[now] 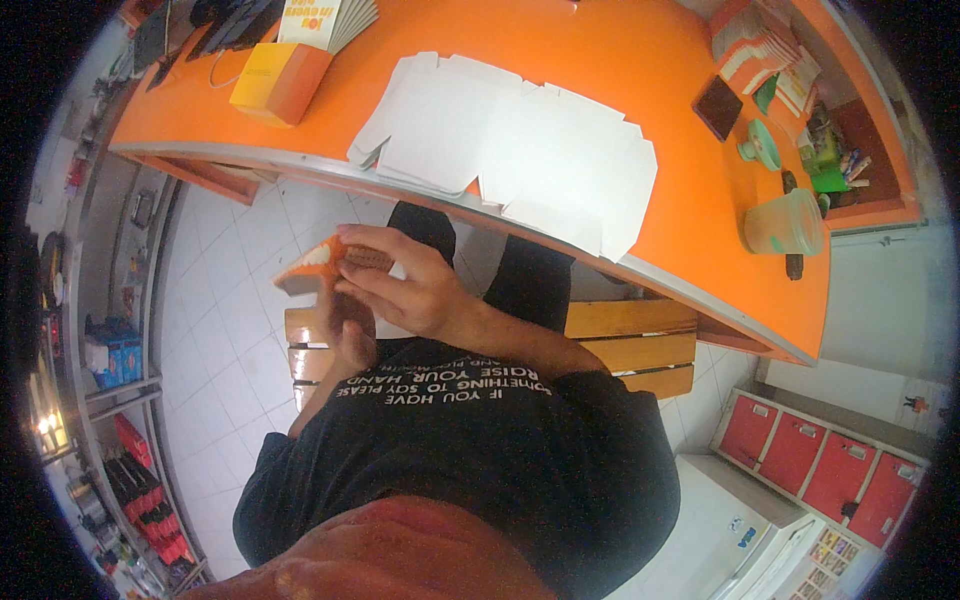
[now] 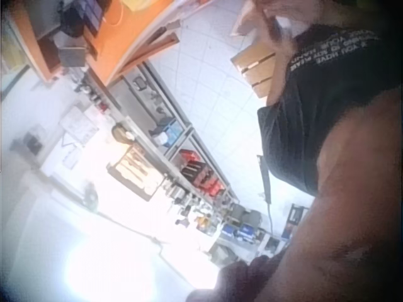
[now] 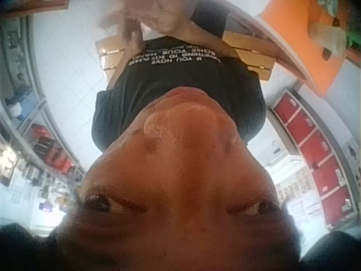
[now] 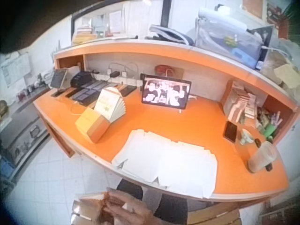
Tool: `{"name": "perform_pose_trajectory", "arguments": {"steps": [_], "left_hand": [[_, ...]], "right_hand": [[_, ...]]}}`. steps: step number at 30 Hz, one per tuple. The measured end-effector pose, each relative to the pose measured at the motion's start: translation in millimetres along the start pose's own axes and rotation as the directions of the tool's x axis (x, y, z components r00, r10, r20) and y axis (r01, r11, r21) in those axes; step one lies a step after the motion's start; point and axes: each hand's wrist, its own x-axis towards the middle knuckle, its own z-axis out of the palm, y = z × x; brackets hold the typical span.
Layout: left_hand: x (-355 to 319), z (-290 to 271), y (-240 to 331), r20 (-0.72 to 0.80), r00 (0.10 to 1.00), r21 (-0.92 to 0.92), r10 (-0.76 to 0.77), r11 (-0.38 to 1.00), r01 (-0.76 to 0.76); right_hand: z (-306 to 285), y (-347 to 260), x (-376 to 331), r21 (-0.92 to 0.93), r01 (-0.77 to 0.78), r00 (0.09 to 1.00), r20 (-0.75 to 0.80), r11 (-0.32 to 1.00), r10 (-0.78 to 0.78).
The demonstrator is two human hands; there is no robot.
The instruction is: The person folds and assembles small cardboard boxes at a counter. They repeatedly pick up flat pieces, fold the sides, and tuck flaps to form the box shape, then place the finished boxes on the counter.
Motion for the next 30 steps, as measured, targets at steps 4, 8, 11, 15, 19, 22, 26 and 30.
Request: {"name": "perform_pose_trajectory", "arguments": {"steps": [4, 8, 11, 15, 19, 22, 26, 30], "left_hand": [[15, -13, 23, -0.278, 0.874, -0.102, -0.398, 0.917, 0.386], [42, -26, 50, -0.148, 0.83, -0.256, -0.537, 0.832, 0.493], [37, -58, 50, 0.062, 0.81, -0.339, -0.584, 0.751, 0.567], [48, -58, 44, 0.032, 0.881, -0.206, -0.471, 0.86, 0.467], [84, -25, 80, -0.056, 0.935, 0.489, -0.35, 0.807, 0.331], [82, -35, 85, -0.102, 0.863, 0.557, -0.494, 0.691, 0.461], [85, -45, 83, 0.048, 0.893, 0.566, -0.447, 0.749, 0.345], [74, -43, 68, -0.218, 0.942, 0.535, -0.256, 0.776, 0.335]], "right_hand": [[8, 6, -8, 0.128, -0.061, 0.989, 0.14, 0.99, 0.043], [-4, 3, -2, 0.051, -0.197, 0.974, -0.102, 0.979, 0.201], [-11, 13, -1, 0.358, -0.398, 0.911, 0.042, 0.845, 0.411], [-21, 14, -7, 0.437, -0.472, 0.877, 0.324, 0.766, 0.356], [-13, 8, -7, 0.389, -0.515, 0.852, 0.136, 0.763, 0.506], [-12, 6, -6, 0.298, -0.487, 0.873, 0.184, 0.821, 0.452], [-18, 13, -4, 0.19, -0.396, 0.894, 0.303, 0.898, 0.33], [-12, 7, -2, 0.35, -0.389, 0.921, 0.157, 0.852, 0.356]]}}
